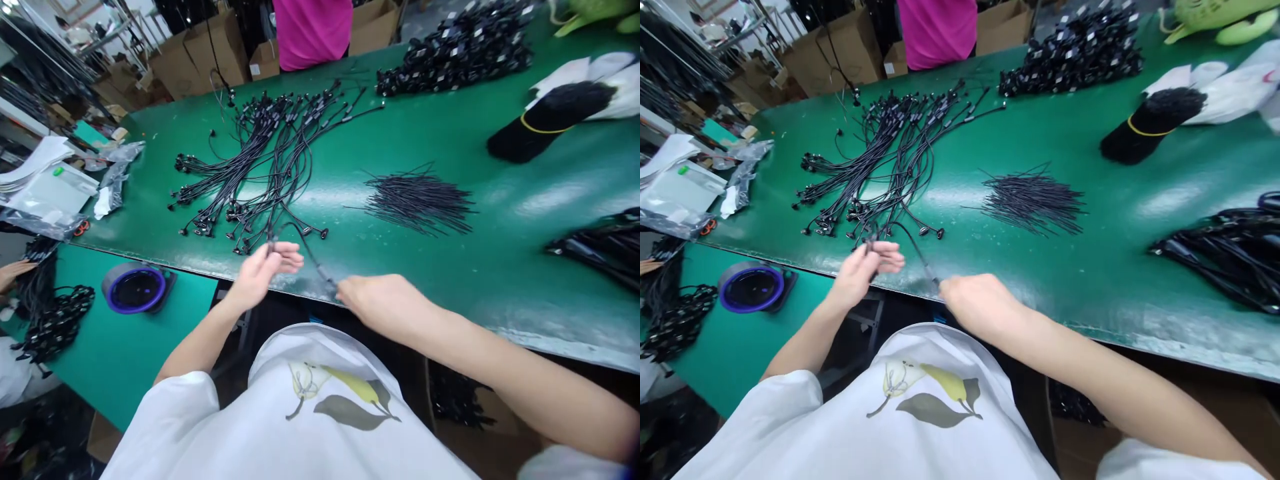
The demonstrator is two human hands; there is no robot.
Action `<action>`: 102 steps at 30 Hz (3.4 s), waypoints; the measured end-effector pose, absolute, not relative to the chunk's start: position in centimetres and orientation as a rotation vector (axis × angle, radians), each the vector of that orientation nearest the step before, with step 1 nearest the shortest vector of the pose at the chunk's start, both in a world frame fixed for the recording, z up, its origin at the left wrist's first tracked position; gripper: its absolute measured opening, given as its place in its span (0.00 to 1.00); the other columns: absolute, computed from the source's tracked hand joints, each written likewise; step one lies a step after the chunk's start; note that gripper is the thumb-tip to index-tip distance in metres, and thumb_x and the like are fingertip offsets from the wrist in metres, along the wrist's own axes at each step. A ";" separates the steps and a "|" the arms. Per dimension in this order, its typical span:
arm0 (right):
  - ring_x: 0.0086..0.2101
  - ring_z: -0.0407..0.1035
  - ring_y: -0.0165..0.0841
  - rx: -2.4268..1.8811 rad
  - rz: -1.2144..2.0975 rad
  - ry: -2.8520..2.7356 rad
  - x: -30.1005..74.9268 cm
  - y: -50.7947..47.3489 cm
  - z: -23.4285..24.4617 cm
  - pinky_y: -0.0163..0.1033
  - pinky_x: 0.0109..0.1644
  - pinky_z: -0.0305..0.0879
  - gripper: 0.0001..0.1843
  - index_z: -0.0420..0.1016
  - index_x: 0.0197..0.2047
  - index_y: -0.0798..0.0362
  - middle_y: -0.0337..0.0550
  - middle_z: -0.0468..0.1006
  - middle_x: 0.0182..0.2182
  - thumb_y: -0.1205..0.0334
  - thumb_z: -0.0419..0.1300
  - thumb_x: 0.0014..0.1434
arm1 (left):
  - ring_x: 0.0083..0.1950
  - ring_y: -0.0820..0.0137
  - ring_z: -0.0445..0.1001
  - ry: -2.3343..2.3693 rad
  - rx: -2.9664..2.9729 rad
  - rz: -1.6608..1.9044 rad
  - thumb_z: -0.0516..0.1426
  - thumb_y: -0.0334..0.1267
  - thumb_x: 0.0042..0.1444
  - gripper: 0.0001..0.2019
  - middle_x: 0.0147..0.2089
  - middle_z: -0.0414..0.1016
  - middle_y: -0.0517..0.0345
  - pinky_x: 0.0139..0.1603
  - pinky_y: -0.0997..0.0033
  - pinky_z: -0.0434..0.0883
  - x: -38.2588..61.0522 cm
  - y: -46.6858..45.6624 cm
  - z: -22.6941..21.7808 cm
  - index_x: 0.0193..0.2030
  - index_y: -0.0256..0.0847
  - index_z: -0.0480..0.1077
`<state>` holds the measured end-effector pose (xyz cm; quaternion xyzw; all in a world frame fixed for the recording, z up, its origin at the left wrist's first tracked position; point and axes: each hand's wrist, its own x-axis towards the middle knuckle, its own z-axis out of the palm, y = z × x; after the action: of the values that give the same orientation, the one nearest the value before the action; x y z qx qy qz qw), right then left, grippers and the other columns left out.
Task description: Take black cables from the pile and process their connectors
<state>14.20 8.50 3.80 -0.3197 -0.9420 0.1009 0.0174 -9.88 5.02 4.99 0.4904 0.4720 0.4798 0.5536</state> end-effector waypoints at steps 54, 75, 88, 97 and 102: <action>0.40 0.70 0.37 -0.544 0.087 -2.884 14.5 9.6 1.2 0.48 0.52 0.61 0.15 0.72 0.43 0.60 0.51 0.76 0.36 0.73 0.43 0.65 | 0.30 0.72 0.61 1.260 1.528 0.539 0.49 0.47 0.65 0.15 0.28 0.62 0.62 0.35 0.70 0.60 -4.5 4.6 -0.8 0.31 0.40 0.61; 0.26 0.57 0.33 -0.226 -0.231 -2.956 16.1 10.9 0.4 0.40 0.30 0.39 0.11 0.63 0.32 0.54 0.41 0.68 0.27 0.69 0.47 0.67 | 0.41 0.65 0.76 0.781 0.727 0.298 0.64 0.52 0.52 0.20 0.35 0.76 0.51 0.46 0.65 0.70 -4.5 6.1 -0.9 0.36 0.35 0.69; 0.46 0.67 0.38 -0.679 0.028 -2.474 16.4 9.3 0.7 0.45 0.49 0.62 0.16 0.69 0.55 0.56 0.54 0.74 0.48 0.63 0.49 0.68 | 0.33 0.75 0.71 0.899 0.414 0.989 0.58 0.41 0.61 0.10 0.26 0.61 0.65 0.45 0.71 0.72 -2.6 6.2 -0.6 0.34 0.37 0.67; 0.47 0.70 0.35 -0.881 0.675 -2.013 12.1 7.9 -2.5 0.40 0.52 0.67 0.10 0.73 0.45 0.53 0.49 0.76 0.43 0.65 0.51 0.67 | 0.41 0.71 0.74 1.029 0.428 1.178 0.54 0.42 0.64 0.09 0.34 0.70 0.58 0.40 0.73 0.69 -2.1 7.3 0.2 0.35 0.39 0.65; 0.41 0.71 0.33 -0.938 0.941 -1.882 12.8 8.5 -0.4 0.38 0.47 0.68 0.08 0.72 0.42 0.52 0.45 0.76 0.40 0.65 0.52 0.66 | 0.40 0.73 0.72 1.125 0.608 1.284 0.57 0.42 0.61 0.09 0.34 0.70 0.60 0.45 0.73 0.68 -1.6 7.3 -0.1 0.37 0.38 0.66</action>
<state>12.83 8.52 -0.39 -0.3719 -0.7462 0.3734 0.4069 -1.62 7.29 -0.09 0.2641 0.4887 0.5577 0.6168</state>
